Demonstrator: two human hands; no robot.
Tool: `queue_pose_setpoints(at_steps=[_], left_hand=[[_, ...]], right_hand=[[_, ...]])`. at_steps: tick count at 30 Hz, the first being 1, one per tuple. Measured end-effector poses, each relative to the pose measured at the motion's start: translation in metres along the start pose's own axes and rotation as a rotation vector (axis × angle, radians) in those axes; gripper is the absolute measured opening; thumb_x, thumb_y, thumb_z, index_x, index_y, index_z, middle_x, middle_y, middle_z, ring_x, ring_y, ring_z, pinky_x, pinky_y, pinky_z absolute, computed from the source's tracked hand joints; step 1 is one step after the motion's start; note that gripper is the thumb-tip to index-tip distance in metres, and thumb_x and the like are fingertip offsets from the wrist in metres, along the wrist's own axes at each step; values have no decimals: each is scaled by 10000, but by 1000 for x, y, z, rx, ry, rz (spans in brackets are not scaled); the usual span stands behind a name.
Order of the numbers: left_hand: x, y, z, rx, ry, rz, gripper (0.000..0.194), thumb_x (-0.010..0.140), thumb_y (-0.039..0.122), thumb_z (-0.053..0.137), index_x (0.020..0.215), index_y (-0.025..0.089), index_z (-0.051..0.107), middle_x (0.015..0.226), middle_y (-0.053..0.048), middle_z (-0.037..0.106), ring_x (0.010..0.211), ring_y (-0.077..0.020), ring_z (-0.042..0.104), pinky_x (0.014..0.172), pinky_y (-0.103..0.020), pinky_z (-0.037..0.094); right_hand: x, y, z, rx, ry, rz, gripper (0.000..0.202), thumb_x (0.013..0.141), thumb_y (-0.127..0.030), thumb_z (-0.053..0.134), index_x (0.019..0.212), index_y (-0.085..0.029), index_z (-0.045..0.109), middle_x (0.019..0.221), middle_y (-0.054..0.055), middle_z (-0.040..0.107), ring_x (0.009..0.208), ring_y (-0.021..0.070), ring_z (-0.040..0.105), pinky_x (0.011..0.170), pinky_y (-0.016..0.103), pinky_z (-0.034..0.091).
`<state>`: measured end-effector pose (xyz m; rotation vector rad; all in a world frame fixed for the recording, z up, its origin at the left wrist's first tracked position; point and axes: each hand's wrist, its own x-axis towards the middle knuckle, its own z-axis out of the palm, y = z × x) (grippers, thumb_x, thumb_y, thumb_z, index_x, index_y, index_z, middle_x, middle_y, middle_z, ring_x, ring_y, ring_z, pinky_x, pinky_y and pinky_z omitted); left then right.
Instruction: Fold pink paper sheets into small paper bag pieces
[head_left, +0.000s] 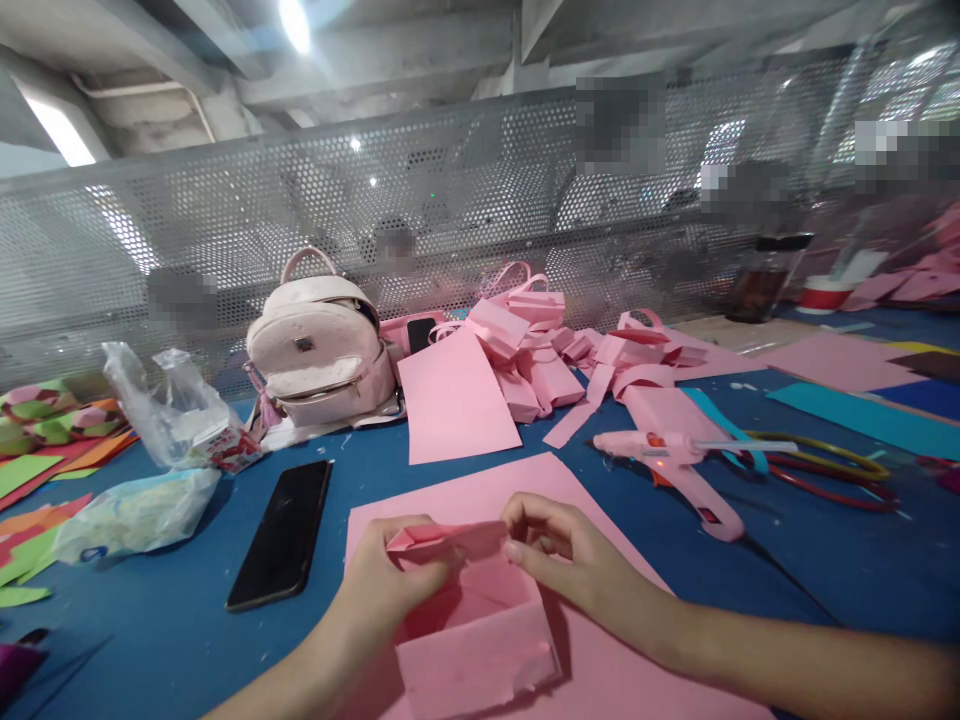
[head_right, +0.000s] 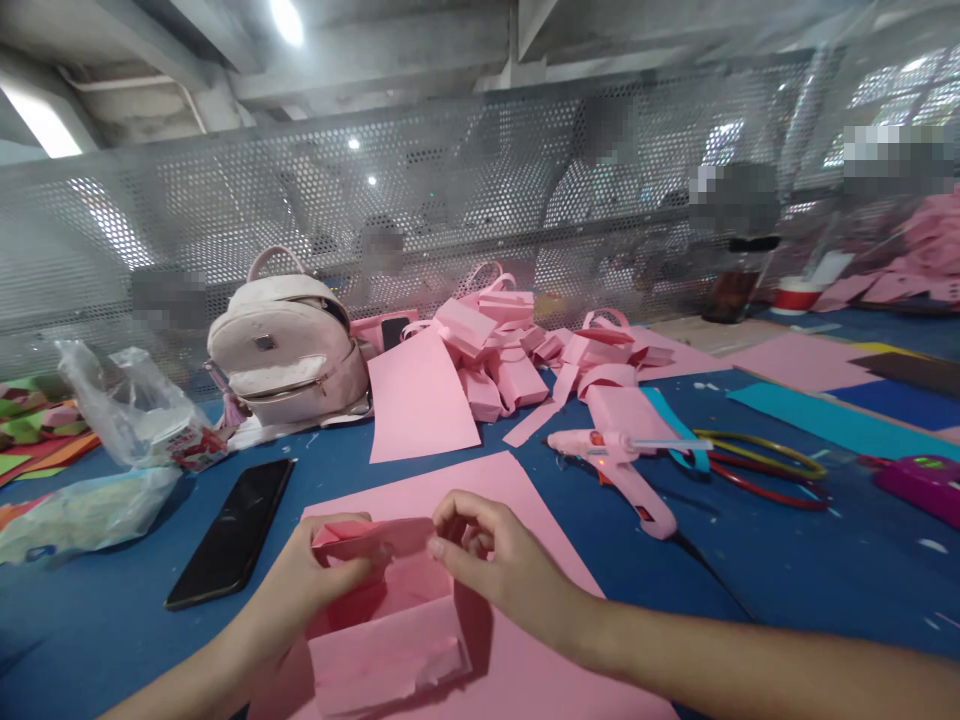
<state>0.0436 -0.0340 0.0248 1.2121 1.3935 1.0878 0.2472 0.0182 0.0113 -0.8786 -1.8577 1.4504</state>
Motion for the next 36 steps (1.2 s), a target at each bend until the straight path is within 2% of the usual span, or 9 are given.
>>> queue_pose_setpoints(at_steps=[5, 11, 19, 26, 31, 36], left_hand=[[1, -1, 0, 2, -5, 17, 239, 653, 346, 753, 600, 137, 648, 532, 32, 505, 516, -93, 381, 523, -230, 275], [3, -2, -3, -1, 5, 5, 193, 655, 311, 735, 630, 134, 663, 568, 28, 521, 556, -99, 407, 548, -224, 302], [1, -2, -1, -16, -7, 1, 207, 665, 317, 737, 628, 132, 651, 554, 30, 510, 540, -96, 408, 540, -226, 324], [2, -2, -3, -10, 15, 11, 178, 642, 300, 743, 635, 137, 673, 588, 11, 562, 580, -118, 457, 576, -237, 348], [2, -3, -3, -4, 0, 16, 208, 660, 322, 743, 619, 144, 644, 563, 24, 508, 550, -107, 404, 544, -236, 301], [2, -1, -4, 8, -32, 34, 232, 659, 321, 748, 577, 142, 625, 554, 24, 501, 547, -101, 382, 535, -230, 280]], right_hand=[[0, 0, 0, -14, 3, 3, 225, 867, -370, 618, 783, -215, 479, 764, -26, 468, 698, 146, 428, 650, 273, 345], [1, 3, -3, 26, 1, -52, 287, 923, -487, 566, 847, -214, 523, 799, -18, 467, 738, 156, 429, 684, 279, 360], [2, 5, -2, -58, 24, -61, 217, 919, -382, 609, 815, -212, 524, 774, -24, 496, 712, 146, 458, 663, 270, 367], [0, -2, -3, 61, 0, -76, 337, 971, -522, 504, 838, -214, 538, 755, -11, 499, 675, 147, 450, 616, 264, 378], [3, 3, -3, -32, 36, -69, 294, 901, -481, 632, 810, -213, 551, 773, -15, 514, 719, 155, 468, 661, 270, 385], [4, 6, -4, -73, 46, -57, 275, 871, -409, 656, 725, -205, 544, 689, -27, 500, 663, 147, 450, 633, 271, 370]])
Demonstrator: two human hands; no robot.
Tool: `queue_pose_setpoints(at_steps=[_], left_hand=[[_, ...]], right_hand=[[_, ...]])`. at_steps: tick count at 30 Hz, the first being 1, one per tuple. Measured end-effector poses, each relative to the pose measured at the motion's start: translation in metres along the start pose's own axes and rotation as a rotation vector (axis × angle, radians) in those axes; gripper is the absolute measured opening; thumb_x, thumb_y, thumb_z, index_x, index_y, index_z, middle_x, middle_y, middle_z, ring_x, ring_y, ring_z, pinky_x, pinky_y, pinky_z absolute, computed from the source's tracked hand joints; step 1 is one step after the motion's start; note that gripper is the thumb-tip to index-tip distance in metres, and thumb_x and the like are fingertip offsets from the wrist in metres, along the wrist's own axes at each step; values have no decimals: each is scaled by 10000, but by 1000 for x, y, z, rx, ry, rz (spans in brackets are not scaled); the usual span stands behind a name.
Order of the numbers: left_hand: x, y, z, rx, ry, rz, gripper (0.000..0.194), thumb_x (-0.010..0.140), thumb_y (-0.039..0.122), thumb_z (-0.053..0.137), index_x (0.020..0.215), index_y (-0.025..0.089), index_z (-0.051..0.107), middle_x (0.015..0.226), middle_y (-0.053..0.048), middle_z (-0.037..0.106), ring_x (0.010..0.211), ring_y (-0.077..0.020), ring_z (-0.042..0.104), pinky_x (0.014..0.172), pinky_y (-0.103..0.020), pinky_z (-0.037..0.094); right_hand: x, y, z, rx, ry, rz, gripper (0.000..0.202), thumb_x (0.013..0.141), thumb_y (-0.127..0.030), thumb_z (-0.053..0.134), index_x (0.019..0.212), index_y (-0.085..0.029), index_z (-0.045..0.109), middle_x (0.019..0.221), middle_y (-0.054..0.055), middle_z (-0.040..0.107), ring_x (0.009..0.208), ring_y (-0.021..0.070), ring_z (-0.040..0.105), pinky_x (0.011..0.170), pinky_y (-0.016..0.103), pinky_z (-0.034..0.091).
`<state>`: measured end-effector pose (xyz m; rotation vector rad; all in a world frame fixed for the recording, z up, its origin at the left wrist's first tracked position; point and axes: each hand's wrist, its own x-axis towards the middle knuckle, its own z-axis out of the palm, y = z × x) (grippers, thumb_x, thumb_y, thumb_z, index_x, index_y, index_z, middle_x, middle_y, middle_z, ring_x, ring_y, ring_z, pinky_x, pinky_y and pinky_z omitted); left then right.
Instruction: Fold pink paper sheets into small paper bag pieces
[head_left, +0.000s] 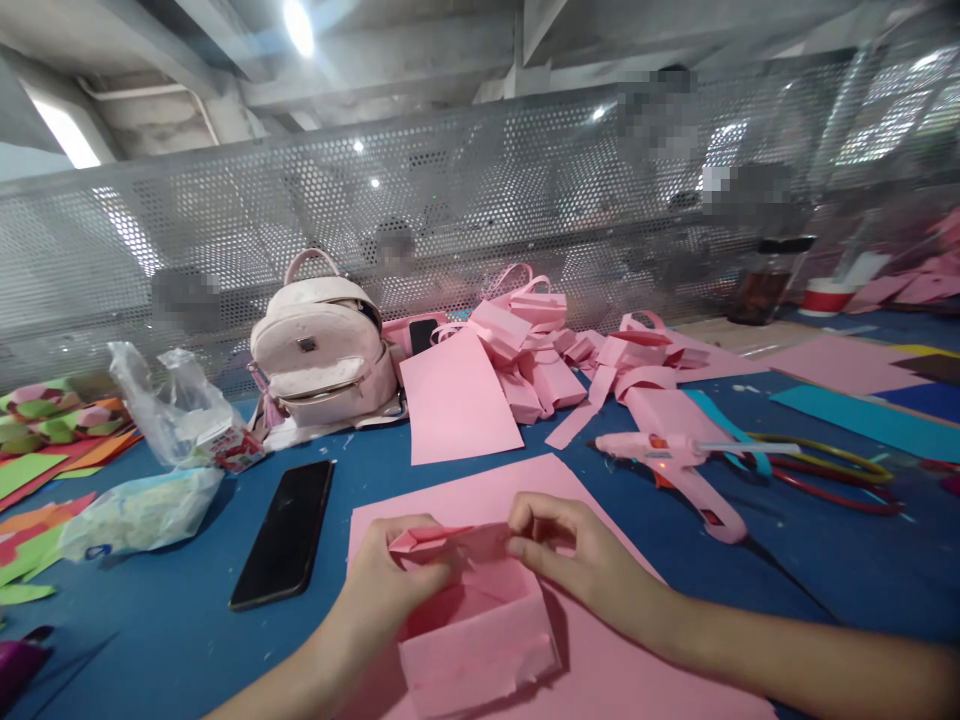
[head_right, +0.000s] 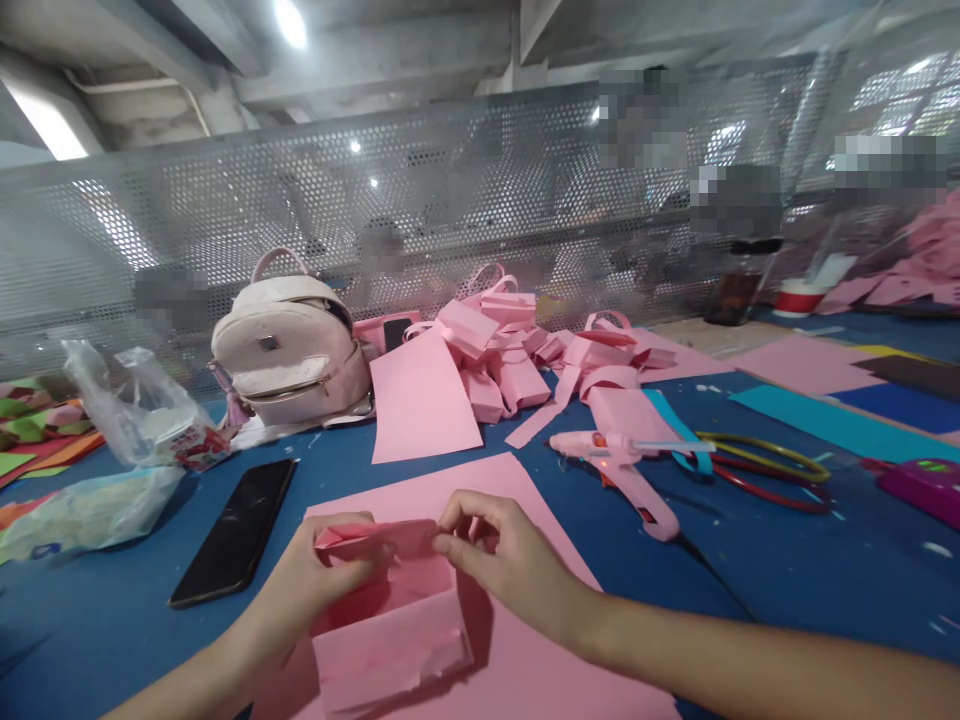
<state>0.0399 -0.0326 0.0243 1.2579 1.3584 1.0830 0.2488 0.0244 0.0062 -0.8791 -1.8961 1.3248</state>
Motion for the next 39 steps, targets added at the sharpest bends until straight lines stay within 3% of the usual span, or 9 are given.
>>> queue_pose_setpoints(at_steps=[9, 12, 15, 18, 22, 26, 29, 34, 39], left_hand=[[0, 0, 1, 24, -4, 48, 156, 653, 275, 735, 593, 144, 676, 594, 4, 548, 570, -121, 448, 554, -233, 318], [0, 1, 0, 26, -8, 55, 123, 640, 232, 728, 574, 144, 672, 597, 7, 546, 573, -118, 446, 550, -229, 315], [-1, 1, -1, 11, 14, 49, 145, 660, 235, 707, 562, 145, 651, 588, 18, 528, 569, -107, 423, 544, -224, 302], [0, 0, -2, -4, 35, 18, 161, 672, 263, 718, 589, 144, 648, 573, 27, 519, 561, -103, 423, 542, -221, 303], [1, -2, -4, -22, 57, -34, 215, 697, 339, 749, 654, 140, 678, 581, 24, 556, 560, -112, 471, 553, -220, 346], [1, -1, -4, -67, 54, -83, 275, 666, 383, 806, 775, 136, 753, 682, -22, 685, 653, -171, 605, 641, -250, 449], [5, -2, -7, -68, 33, -110, 358, 676, 399, 812, 924, 145, 770, 842, -66, 756, 807, -231, 685, 740, -284, 508], [20, -7, -20, 204, -107, 30, 265, 724, 240, 726, 978, 167, 719, 948, -48, 740, 835, -208, 672, 753, -261, 494], [31, -12, -29, 356, -133, 180, 208, 801, 160, 613, 988, 204, 694, 972, -10, 734, 903, -191, 659, 818, -252, 469]], right_hand=[[0, -2, 0, 16, -21, 21, 385, 777, -549, 758, 787, -185, 635, 707, -11, 541, 658, 147, 454, 614, 273, 356], [-1, -3, -3, 62, -12, -20, 430, 854, -607, 655, 815, -179, 651, 733, 8, 575, 658, 148, 497, 611, 274, 387], [0, -6, -7, 145, 115, -82, 488, 964, -620, 464, 792, -190, 618, 705, -4, 549, 554, 118, 465, 510, 255, 361], [3, -6, -9, 157, 242, -65, 421, 947, -578, 536, 760, -203, 576, 647, -31, 512, 490, 102, 421, 441, 237, 315], [4, -2, -8, 140, 135, 1, 420, 866, -569, 660, 705, -196, 555, 635, -18, 564, 516, 110, 487, 485, 240, 364], [3, 3, -5, 138, 93, 62, 482, 949, -594, 500, 661, -207, 500, 520, -36, 498, 437, 104, 428, 444, 246, 285], [6, 5, -7, 117, 108, -21, 325, 982, -458, 466, 810, -208, 583, 696, 3, 591, 549, 127, 494, 489, 259, 332], [11, 8, -14, 8, 142, -111, 208, 956, -258, 436, 801, -213, 566, 795, 7, 571, 672, 147, 505, 636, 290, 413], [10, 8, -19, -124, -55, -139, 238, 1017, -238, 373, 875, -216, 563, 841, 14, 612, 764, 157, 586, 706, 292, 459]])
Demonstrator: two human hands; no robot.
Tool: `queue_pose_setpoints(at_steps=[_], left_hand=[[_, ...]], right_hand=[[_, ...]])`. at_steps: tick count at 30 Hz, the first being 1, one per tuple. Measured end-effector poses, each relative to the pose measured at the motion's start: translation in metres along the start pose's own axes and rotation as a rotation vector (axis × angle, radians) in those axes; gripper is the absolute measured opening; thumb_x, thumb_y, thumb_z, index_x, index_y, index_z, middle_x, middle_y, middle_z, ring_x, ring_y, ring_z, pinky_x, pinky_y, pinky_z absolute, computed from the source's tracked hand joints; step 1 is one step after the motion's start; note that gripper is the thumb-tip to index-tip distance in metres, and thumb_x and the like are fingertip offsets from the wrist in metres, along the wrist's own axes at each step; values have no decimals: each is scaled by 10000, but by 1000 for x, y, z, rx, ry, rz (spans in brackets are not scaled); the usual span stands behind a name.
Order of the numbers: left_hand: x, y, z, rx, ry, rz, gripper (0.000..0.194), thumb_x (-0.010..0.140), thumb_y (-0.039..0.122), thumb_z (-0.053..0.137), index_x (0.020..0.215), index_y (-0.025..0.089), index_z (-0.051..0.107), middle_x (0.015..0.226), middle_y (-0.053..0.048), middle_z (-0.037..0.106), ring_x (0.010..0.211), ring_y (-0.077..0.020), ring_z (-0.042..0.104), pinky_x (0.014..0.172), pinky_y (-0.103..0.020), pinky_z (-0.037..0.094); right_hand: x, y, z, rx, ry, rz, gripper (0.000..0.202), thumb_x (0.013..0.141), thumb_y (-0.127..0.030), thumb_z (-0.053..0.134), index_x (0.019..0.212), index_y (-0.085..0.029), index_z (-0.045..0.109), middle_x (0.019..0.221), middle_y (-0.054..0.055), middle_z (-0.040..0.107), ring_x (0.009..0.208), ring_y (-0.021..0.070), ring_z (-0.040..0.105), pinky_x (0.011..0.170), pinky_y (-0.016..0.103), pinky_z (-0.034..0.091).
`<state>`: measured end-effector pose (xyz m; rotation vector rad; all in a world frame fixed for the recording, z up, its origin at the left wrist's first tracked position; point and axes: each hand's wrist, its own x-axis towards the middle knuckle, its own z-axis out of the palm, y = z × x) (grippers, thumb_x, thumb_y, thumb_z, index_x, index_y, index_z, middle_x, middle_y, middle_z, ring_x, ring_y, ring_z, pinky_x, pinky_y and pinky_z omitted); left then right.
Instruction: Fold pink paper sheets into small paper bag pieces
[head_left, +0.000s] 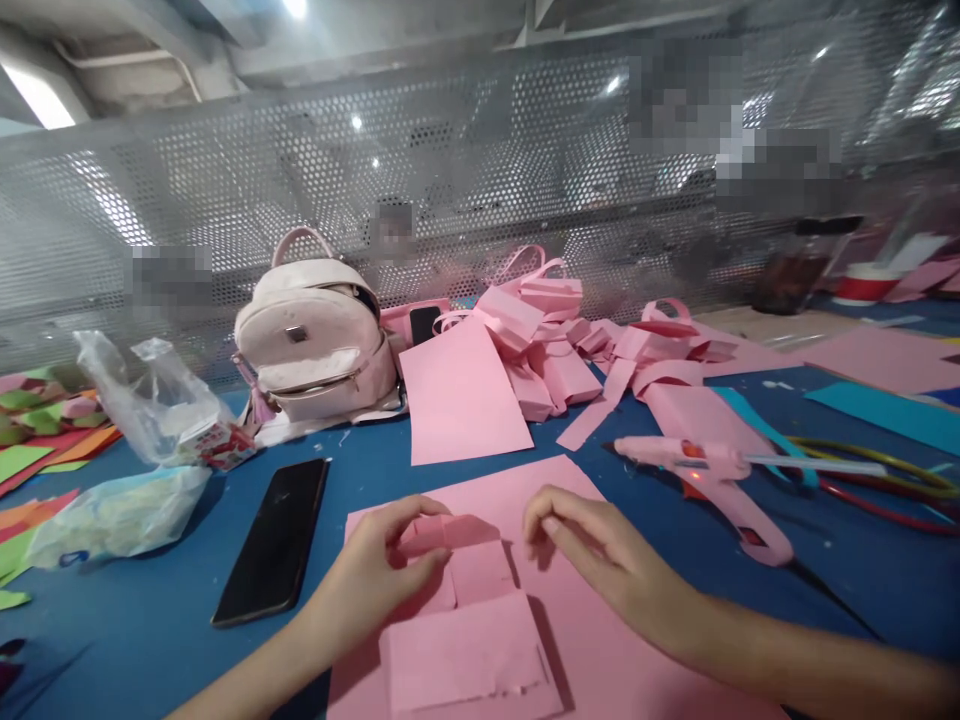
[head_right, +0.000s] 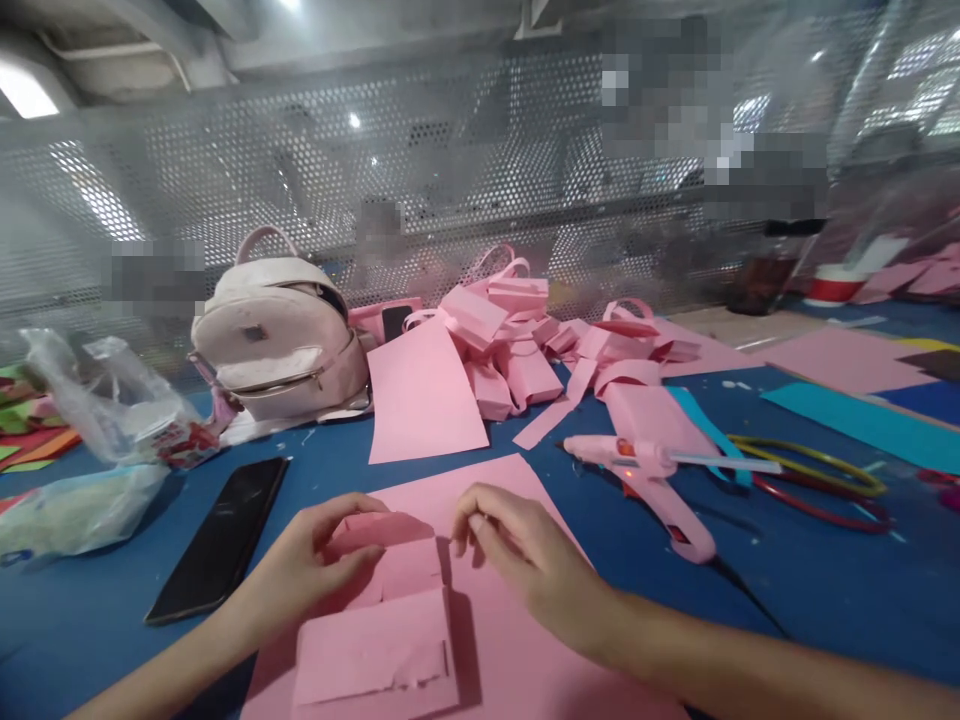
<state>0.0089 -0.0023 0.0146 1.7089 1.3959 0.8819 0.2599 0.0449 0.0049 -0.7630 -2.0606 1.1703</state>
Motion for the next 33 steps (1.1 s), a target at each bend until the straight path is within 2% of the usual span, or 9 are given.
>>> queue_pose_setpoints(at_steps=[5, 11, 15, 23, 25, 29, 33], left_hand=[[1, -11, 1, 29, -4, 13, 238, 810, 125, 622, 1008, 232, 703, 1016, 13, 743, 956, -180, 666, 865, -242, 468], [2, -23, 2, 102, -36, -20, 274, 851, 177, 628, 1093, 276, 710, 1093, 1, 742, 1020, -190, 665, 893, -265, 491], [4, -28, 1, 181, -54, 21, 296, 870, 202, 620, 1143, 284, 701, 1120, -17, 739, 1020, -193, 669, 888, -276, 512], [5, -33, 2, 157, -16, 96, 378, 841, 152, 618, 1139, 377, 676, 1082, 74, 746, 996, -152, 677, 866, -246, 525], [6, -32, 2, 163, -18, 116, 400, 841, 145, 615, 1154, 387, 668, 1085, 78, 747, 991, -150, 678, 861, -247, 529], [5, -32, 0, 189, -38, 120, 393, 846, 147, 612, 1161, 375, 666, 1088, 66, 746, 988, -158, 679, 856, -258, 537], [4, -33, 0, 193, -33, 104, 364, 846, 160, 622, 1148, 358, 674, 1056, 47, 746, 978, -166, 680, 835, -257, 543]], right_hand=[[-2, 2, -6, -297, -81, -190, 244, 982, -126, 391, 1005, -229, 611, 952, 34, 655, 871, 166, 611, 783, 300, 465], [-2, 4, -7, -393, -103, -377, 303, 906, -75, 425, 1090, -244, 595, 934, 30, 674, 869, 182, 603, 789, 302, 475], [0, 14, 1, -465, -50, -381, 319, 899, -82, 388, 1061, -266, 591, 881, 27, 673, 856, 193, 616, 792, 300, 476], [2, 32, 7, -506, -86, -368, 368, 820, -40, 370, 1023, -253, 590, 832, 25, 658, 760, 192, 587, 709, 304, 457], [3, 33, 7, -514, -85, -373, 346, 822, -65, 372, 1012, -251, 592, 825, 30, 660, 747, 197, 580, 698, 309, 460], [5, 32, 9, -511, -62, -393, 288, 903, -135, 363, 1021, -249, 599, 828, 31, 674, 745, 200, 588, 707, 315, 478], [1, 21, 2, -486, 2, -404, 260, 903, -90, 412, 1016, -249, 584, 840, 28, 662, 773, 183, 596, 713, 286, 484]])
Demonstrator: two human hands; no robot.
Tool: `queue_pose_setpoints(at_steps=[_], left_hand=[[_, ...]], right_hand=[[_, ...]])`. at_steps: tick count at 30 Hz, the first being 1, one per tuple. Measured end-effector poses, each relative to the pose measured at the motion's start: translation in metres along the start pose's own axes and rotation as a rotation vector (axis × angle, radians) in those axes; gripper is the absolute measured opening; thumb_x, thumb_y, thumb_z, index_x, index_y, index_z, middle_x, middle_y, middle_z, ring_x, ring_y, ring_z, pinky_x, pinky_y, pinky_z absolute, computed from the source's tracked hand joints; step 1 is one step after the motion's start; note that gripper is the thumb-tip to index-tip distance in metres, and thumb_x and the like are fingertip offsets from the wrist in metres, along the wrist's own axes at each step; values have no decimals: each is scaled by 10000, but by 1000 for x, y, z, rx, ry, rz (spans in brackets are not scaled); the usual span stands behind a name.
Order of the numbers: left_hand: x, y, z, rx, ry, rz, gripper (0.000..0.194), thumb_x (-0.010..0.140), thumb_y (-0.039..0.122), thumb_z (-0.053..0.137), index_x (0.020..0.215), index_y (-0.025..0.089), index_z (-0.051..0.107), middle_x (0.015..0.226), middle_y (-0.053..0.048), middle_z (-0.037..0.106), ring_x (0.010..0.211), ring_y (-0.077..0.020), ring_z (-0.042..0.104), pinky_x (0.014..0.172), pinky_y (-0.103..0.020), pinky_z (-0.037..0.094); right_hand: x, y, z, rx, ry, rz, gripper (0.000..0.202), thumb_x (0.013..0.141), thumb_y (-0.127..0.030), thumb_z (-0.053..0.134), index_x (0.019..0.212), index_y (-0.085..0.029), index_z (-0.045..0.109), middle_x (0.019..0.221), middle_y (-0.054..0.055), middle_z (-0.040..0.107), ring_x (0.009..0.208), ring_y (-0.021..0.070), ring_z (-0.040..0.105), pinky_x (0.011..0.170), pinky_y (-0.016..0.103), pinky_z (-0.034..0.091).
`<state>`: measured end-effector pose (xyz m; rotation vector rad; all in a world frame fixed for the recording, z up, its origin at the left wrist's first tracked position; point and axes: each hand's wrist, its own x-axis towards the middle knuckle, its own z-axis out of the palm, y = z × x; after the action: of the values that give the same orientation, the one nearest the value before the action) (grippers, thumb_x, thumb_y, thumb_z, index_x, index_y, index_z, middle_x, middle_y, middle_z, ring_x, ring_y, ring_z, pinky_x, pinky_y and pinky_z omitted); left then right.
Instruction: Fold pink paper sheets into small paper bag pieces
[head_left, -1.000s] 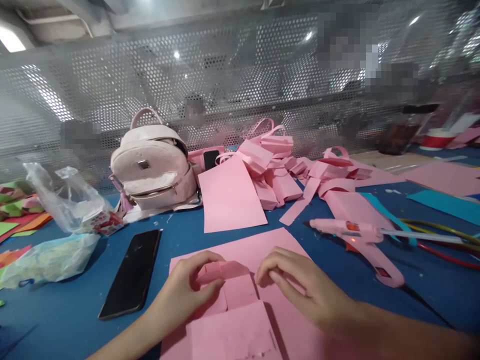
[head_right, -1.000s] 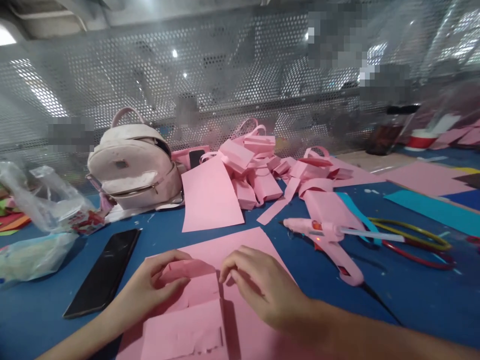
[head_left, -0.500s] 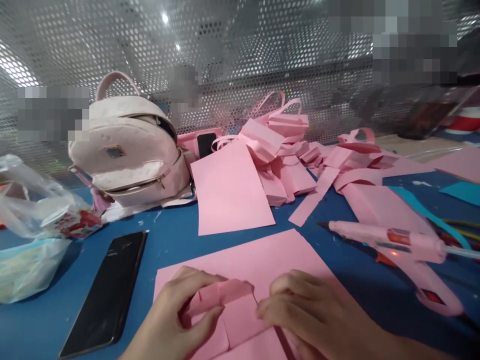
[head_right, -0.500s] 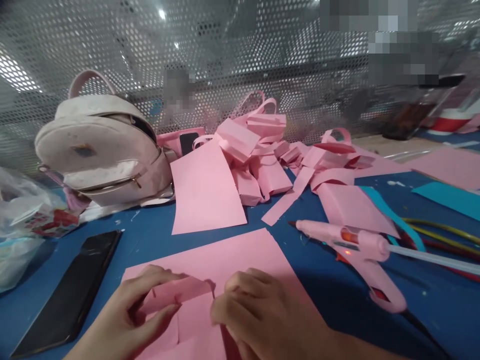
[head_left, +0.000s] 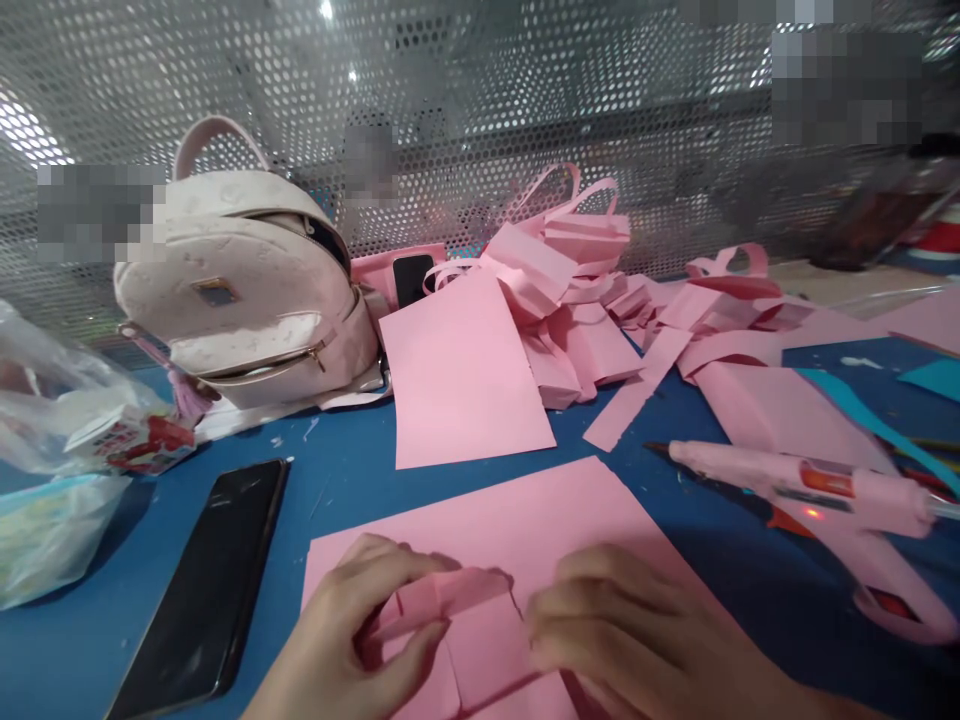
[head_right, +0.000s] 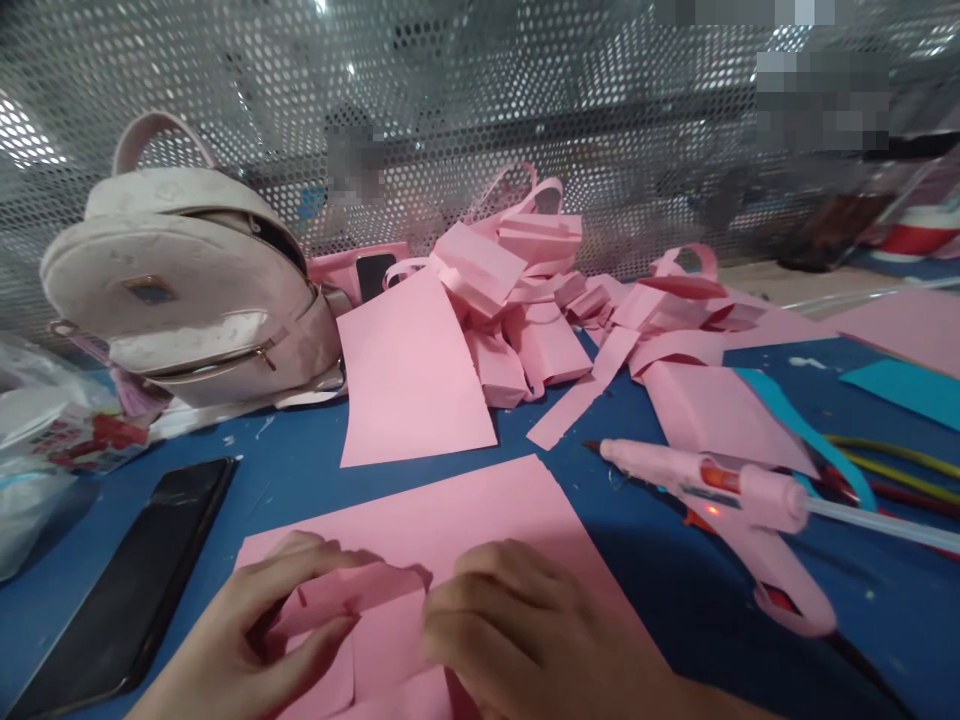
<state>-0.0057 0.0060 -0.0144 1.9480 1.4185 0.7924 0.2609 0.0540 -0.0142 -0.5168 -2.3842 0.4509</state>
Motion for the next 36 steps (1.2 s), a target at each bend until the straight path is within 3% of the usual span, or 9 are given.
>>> queue_pose_setpoints(at_steps=[4, 10, 15, 19, 31, 36], left_hand=[[1, 0, 1, 6, 13, -8, 358, 845, 153, 622, 1138, 349, 679, 1057, 38, 743, 984, -167, 681, 831, -253, 541], [0, 1, 1, 21, 13, -5, 350, 844, 155, 627, 1140, 330, 692, 1055, 20, 748, 978, -177, 690, 833, -261, 547], [1, 3, 0, 12, 19, -13, 340, 834, 156, 630, 1118, 326, 706, 1036, 13, 753, 962, -190, 693, 829, -280, 554], [1, 4, 0, -16, -1, -26, 325, 841, 161, 614, 1109, 318, 712, 1037, 5, 750, 963, -195, 686, 831, -292, 554], [0, 2, 1, -1, -22, -41, 331, 854, 155, 608, 1121, 327, 701, 1048, 13, 741, 987, -191, 674, 853, -292, 541], [0, 2, 1, -7, -5, -31, 333, 851, 162, 618, 1128, 328, 701, 1040, 9, 745, 967, -193, 680, 838, -294, 543]], right_hand=[[0, -5, -12, -5, -15, 40, 234, 917, -57, 470, 1017, -243, 571, 732, 1, 558, 681, 160, 552, 624, 261, 446], [-2, 3, 3, -3, -134, 98, 272, 1000, -119, 368, 950, -240, 606, 845, 24, 603, 812, 181, 560, 818, 308, 464], [3, 4, 4, -40, -167, 45, 306, 1049, -224, 348, 958, -228, 640, 817, 23, 603, 766, 183, 538, 765, 302, 460], [9, 3, 1, -78, -225, 22, 310, 1059, -240, 342, 994, -223, 645, 859, 30, 618, 805, 187, 550, 825, 320, 457], [-7, 6, 4, -40, -132, 85, 304, 985, -119, 392, 1124, -268, 617, 875, 24, 614, 866, 197, 564, 895, 333, 433], [-4, 7, 11, -35, -140, 66, 325, 1025, -208, 335, 979, -247, 655, 814, 35, 602, 778, 198, 532, 801, 337, 446]])
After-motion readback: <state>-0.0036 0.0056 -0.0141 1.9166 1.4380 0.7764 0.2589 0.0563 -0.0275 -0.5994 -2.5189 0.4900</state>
